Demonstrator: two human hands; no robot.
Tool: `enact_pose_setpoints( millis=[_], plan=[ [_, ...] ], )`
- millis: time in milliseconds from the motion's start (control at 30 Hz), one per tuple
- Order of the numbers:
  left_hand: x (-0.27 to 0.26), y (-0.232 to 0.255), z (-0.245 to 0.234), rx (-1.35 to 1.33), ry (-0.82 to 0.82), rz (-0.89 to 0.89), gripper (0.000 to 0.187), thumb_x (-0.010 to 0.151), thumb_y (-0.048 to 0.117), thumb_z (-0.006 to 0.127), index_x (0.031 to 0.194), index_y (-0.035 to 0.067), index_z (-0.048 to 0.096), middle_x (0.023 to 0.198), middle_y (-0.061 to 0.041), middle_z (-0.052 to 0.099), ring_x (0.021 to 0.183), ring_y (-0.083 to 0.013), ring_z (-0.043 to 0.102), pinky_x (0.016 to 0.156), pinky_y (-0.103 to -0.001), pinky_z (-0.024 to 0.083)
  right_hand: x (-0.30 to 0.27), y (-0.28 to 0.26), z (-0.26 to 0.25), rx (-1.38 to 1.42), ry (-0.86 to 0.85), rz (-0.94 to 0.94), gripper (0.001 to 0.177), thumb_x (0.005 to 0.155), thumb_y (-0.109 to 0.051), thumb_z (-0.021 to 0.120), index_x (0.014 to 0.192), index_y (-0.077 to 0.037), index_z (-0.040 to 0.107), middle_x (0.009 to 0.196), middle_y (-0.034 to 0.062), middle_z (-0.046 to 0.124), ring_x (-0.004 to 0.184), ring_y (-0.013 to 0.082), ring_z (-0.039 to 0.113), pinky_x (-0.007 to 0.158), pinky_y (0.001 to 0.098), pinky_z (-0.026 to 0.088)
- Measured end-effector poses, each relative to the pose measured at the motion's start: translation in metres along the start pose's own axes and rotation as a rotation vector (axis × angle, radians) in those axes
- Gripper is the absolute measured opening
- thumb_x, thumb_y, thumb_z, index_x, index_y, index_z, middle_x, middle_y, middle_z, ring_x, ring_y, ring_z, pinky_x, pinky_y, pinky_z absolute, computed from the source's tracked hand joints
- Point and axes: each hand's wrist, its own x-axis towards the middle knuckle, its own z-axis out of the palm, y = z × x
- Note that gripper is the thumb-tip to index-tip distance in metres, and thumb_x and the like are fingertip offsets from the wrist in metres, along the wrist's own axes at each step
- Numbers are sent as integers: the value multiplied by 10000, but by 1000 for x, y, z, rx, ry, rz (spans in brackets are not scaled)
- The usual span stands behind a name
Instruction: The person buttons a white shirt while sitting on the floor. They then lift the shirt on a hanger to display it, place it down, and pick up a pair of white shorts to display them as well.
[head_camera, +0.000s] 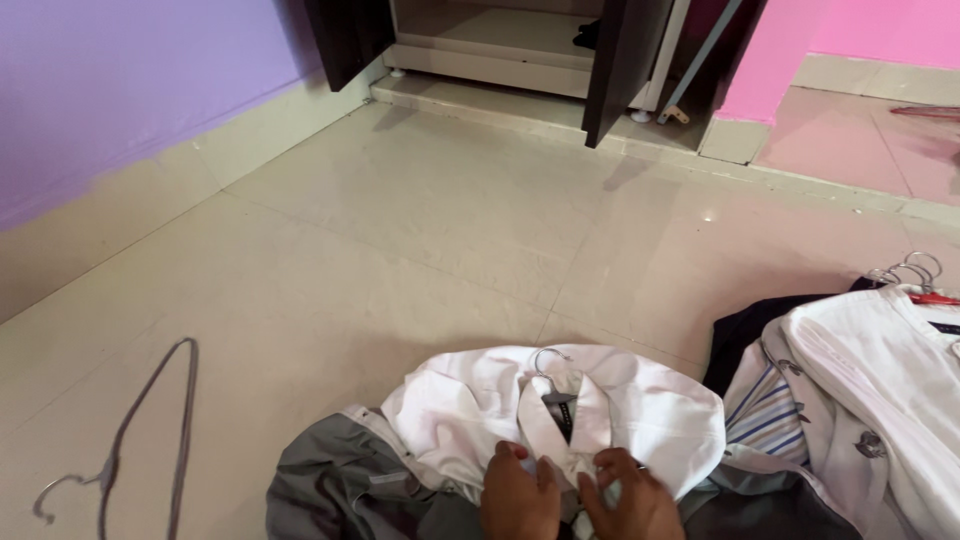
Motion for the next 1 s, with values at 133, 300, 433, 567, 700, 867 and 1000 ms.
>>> enact_pose_setpoints(
  millis=[133,300,433,567,700,867,1000],
  plan=[
    [-4,-10,21,-91,-62,-60,259,846,270,728,1009,100,620,868,-86,728,819,-251,741,774,-405,580,-1,-2,-27,-78,-28,-4,537,634,-391,955,1041,-139,712,733,57,732,769,221,785,751,376,621],
    [0,-39,74,-371,115,-32,317,745,201,849,962,78,654,661,-143,745,553,-180,731,587,-335,586,-1,6,-33,-110,-61,-58,516,607,-368,972,1018,-155,744,748,51,703,741,198,777,741,371,611],
    [9,-41,83,-709,-58,-506,470,793,46,852,1142,55,537,825,-150,743,500,-243,616,452,-374,477,2,12,-32,-8,-5,45,247,790,-250,823,1005,-144,766,706,45,709,705,199,777,682,361,613],
    [21,-54,90,-870,-209,-365,477,796,35,864,1202,-52,628,870,-208,765,494,-191,629,412,-319,462,4,14,-39,33,10,84,182,871,-260,794,997,-131,765,653,48,725,641,196,779,635,353,604],
    [25,-54,86,-931,-321,-150,573,741,-39,783,1287,-14,609,1016,-124,774,513,-175,658,429,-311,441,0,11,-43,70,29,-66,270,777,-269,842,1008,-142,784,652,76,702,609,226,753,577,382,573],
    [3,-43,57,-412,-185,357,595,732,-32,802,1290,57,616,1029,-73,734,615,-151,644,593,-279,527,-2,11,-37,59,141,-145,192,792,-260,800,946,-152,764,679,50,707,619,246,736,564,374,561],
    [-9,-37,46,-193,-129,461,311,737,3,843,1012,43,704,962,-111,632,673,-246,697,610,-374,541,-1,11,-42,20,-112,73,244,874,-250,722,1107,-244,795,573,46,666,574,223,723,590,362,564]
  ],
)
